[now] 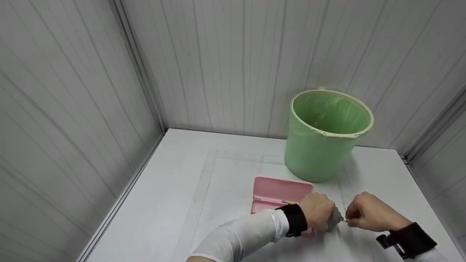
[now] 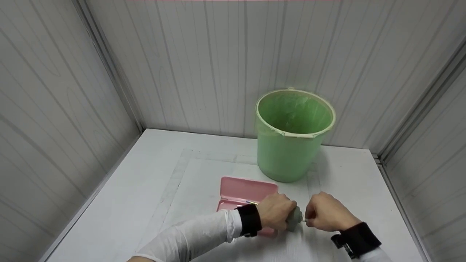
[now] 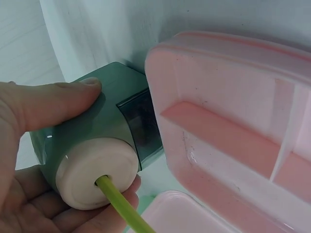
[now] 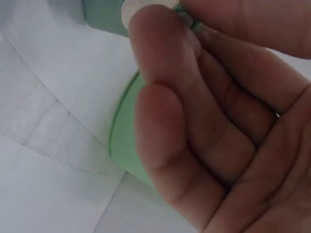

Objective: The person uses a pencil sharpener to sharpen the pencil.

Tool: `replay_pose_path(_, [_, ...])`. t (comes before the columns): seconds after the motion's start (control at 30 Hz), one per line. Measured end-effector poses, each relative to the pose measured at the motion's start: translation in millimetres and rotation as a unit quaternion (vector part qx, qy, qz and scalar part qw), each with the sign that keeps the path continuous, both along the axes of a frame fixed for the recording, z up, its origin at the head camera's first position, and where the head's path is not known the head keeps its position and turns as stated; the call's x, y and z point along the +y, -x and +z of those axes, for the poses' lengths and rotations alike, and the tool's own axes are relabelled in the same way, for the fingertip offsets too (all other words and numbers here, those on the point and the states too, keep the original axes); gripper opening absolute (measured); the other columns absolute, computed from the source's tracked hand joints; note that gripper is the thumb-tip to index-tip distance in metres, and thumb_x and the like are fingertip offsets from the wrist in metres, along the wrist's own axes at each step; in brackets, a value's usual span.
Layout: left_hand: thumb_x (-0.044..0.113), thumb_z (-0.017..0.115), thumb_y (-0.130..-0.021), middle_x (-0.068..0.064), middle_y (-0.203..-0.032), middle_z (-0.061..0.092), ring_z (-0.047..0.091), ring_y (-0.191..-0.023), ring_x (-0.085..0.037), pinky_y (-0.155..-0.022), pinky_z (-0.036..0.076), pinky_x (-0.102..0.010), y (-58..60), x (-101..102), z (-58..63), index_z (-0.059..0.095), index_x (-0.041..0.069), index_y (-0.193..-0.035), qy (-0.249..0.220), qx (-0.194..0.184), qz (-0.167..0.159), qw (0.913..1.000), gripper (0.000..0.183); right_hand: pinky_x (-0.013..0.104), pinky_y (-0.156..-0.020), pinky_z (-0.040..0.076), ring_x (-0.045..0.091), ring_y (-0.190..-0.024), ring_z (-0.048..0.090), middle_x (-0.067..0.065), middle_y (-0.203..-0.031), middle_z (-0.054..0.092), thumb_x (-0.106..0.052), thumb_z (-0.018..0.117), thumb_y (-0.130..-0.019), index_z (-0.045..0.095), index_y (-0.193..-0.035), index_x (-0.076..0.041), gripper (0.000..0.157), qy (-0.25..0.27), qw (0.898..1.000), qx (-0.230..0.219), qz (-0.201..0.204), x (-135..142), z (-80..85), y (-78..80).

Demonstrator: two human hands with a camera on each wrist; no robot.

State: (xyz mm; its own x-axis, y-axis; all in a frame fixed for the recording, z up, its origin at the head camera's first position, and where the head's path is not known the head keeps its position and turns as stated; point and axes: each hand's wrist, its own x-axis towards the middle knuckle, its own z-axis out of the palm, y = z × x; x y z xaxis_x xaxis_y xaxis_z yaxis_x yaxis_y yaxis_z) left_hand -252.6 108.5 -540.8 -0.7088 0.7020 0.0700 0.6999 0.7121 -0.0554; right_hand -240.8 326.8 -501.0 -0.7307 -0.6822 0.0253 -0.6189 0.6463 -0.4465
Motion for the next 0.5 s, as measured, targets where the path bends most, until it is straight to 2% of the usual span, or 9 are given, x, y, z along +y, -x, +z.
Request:
replay_pose_path(0.2, [0.045,0.095,-0.082,0.015,-0.084,0.075,0.06,-0.068,-0.004,-0.062,0.054,-0.021,-1.5,-0.2,-0.5,0.079,0.032,-0.096,0.005,-0.01,0.005,0.9999,0.024,0.022,-0.059,0.045,-0.011,-0.064,0.053,-0.021,-0.066,0.072,-0.007,0.091,-0.079,0.083,-0.073,-0.028,0.023,-0.017,0.999,0.032,-0.024,-2.1,5.4,3.2])
replay_pose_path(0.3, [0.044,0.095,-0.081,0.016,-0.083,0.075,0.06,-0.067,-0.003,-0.061,0.053,-0.021,-1.8,-0.3,-1.1,0.078,0.032,-0.095,0.001,-0.009,0.004,0.9999,0.025,0.022,-0.059,0.047,-0.011,-0.063,0.054,-0.022,-0.066,0.073,-0.008,0.093,-0.077,0.083,-0.072,-0.028,0.023,-0.018,0.998,0.042,-0.042,-0.7,6.0,7.0])
replay_pose_path(0.5, [0.04,0.094,-0.082,0.016,-0.082,0.074,0.058,-0.067,-0.002,-0.06,0.051,-0.02,0.7,-3.1,-1.4,0.078,0.032,-0.095,-0.006,-0.017,-0.001,0.9998,0.023,0.023,-0.058,0.051,-0.009,-0.062,0.059,-0.017,-0.066,0.075,-0.01,0.1,-0.071,0.081,-0.069,-0.024,0.024,0.012,0.998,0.014,-0.064,2.9,4.8,19.7])
